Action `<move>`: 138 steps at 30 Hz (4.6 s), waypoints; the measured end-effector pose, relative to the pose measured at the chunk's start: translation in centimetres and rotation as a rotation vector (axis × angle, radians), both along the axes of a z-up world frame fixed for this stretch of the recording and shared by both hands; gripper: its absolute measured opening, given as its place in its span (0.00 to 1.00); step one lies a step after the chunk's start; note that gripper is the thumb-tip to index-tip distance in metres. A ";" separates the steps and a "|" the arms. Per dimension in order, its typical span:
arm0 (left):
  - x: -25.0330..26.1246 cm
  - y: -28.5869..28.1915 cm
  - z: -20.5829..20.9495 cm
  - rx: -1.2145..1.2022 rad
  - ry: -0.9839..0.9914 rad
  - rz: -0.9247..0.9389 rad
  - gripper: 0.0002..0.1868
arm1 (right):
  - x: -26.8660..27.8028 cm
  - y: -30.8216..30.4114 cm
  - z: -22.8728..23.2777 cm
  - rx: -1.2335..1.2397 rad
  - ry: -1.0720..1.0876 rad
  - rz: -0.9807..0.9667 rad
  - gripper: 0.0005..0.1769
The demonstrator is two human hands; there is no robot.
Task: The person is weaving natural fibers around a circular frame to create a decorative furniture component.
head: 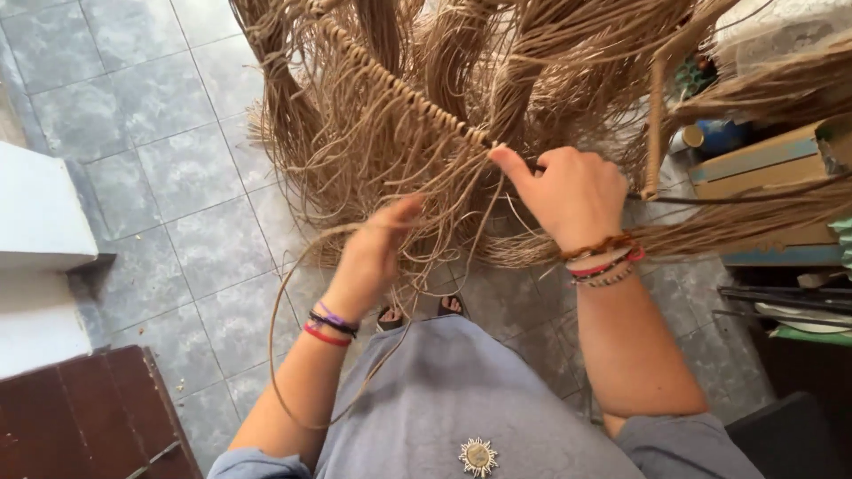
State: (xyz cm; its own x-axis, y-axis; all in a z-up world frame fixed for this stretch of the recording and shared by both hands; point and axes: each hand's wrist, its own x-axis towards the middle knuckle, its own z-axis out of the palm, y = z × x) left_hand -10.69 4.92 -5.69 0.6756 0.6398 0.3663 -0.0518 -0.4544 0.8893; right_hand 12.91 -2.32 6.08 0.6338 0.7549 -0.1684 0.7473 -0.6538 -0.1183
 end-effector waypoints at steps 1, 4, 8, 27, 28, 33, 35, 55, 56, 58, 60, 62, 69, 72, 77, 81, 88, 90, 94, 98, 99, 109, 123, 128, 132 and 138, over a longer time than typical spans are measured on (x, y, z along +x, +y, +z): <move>-0.4 0.5 0.1 0.000 0.002 0.000 0.21 | 0.2 -0.5 -1.4 0.000 0.002 0.000 0.47; -1.3 1.8 1.5 -0.115 -0.001 0.134 0.20 | -0.8 -1.2 -3.8 0.428 -0.345 0.286 0.34; -2.7 2.5 4.0 -0.082 -0.022 0.185 0.19 | -7.7 -0.4 -4.6 0.865 -0.133 0.740 0.29; -6.5 -2.8 4.7 0.089 0.092 0.048 0.12 | -12.8 -9.3 -11.0 0.725 0.172 0.420 0.09; -6.8 -3.1 4.2 0.088 0.087 0.033 0.12 | -12.8 -10.3 -11.2 0.724 0.163 0.406 0.09; -7.5 -7.0 5.9 -0.148 0.414 -0.476 0.16 | -13.9 -14.6 -11.1 0.565 0.326 0.116 0.10; -7.4 -7.8 5.6 -0.106 0.467 -0.613 0.15 | -14.7 -15.9 -8.8 0.723 0.768 0.034 0.15; -12.8 -28.3 -4.3 -1.312 0.457 -1.111 0.37 | -29.3 -36.6 -12.0 1.291 1.096 -0.471 0.13; -13.0 -29.3 -5.3 -1.532 0.315 -1.048 0.39 | -30.1 -37.3 -12.1 1.246 1.084 -0.482 0.14; -12.7 -30.2 -6.6 -1.732 0.170 -0.991 0.41 | -31.0 -38.8 -12.1 1.215 1.053 -0.488 0.14; -12.4 -30.5 -6.9 -1.832 -0.135 -0.543 0.28 | -32.0 -40.8 -11.6 0.955 0.867 -0.514 0.14; -12.2 -29.5 -6.5 -1.773 -0.096 -0.484 0.23 | -32.8 -42.8 -11.3 0.762 0.682 -0.493 0.13; -12.9 -29.5 -3.5 -1.247 0.011 -0.605 0.20 | -38.0 -46.2 -10.7 0.211 0.423 -0.488 0.11; -15.7 -32.1 1.4 -0.854 0.107 -0.857 0.17 | -40.8 -41.4 -8.7 0.599 0.172 -0.496 0.35; -18.2 -31.3 1.0 -0.707 0.003 -0.912 0.15 | -44.5 -39.4 -6.3 0.551 0.093 -0.539 0.18; -19.8 -28.8 1.4 -0.628 0.009 -0.916 0.15 | -47.0 -36.5 -3.9 0.652 -0.261 -0.606 0.25; -22.9 -27.1 2.0 -0.706 0.000 -1.006 0.13 | -50.1 -33.8 -11.0 0.685 -0.041 -0.688 0.22; -22.2 -25.0 2.5 -0.817 0.050 -0.870 0.21 | -50.8 -35.0 -11.0 0.489 0.075 -0.891 0.15; -21.1 -21.6 1.0 -1.020 -0.008 -0.778 0.22 | -51.9 -37.9 -12.8 0.243 0.092 -0.889 0.14; -25.1 -24.0 2.1 -0.775 0.079 -1.039 0.20 | -52.4 -33.2 -12.0 0.508 0.167 -0.804 0.11; -26.1 -25.1 1.5 -0.812 0.088 -1.117 0.17 | -52.3 -31.6 -11.5 0.613 0.220 -0.756 0.10; -24.8 -22.5 2.4 -0.714 0.102 -1.013 0.22 | -52.6 -32.8 -7.8 0.566 0.344 -0.769 0.11; -26.1 -25.7 0.4 -0.968 0.149 -1.109 0.18 | -51.8 -30.9 -8.4 0.589 0.363 -0.801 0.09; -22.8 -22.5 0.7 -0.876 0.115 -0.940 0.21 | -52.5 -36.3 -10.3 0.564 0.417 -0.858 0.14; -24.8 -24.3 -0.3 -0.825 0.238 -1.053 0.18 | -51.9 -33.3 -9.5 0.620 0.461 -0.808 0.13; -22.6 -22.5 -0.9 -0.974 0.183 -0.855 0.21 | -52.1 -36.8 -8.9 0.405 0.574 -0.741 0.15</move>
State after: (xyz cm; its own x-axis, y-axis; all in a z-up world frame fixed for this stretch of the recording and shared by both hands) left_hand -33.34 -17.59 -6.55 0.9880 -0.0651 -0.1400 0.1538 0.4913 0.8573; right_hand -39.20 -39.13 -2.82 0.8688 0.2733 -0.4130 -0.0683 -0.7599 -0.6465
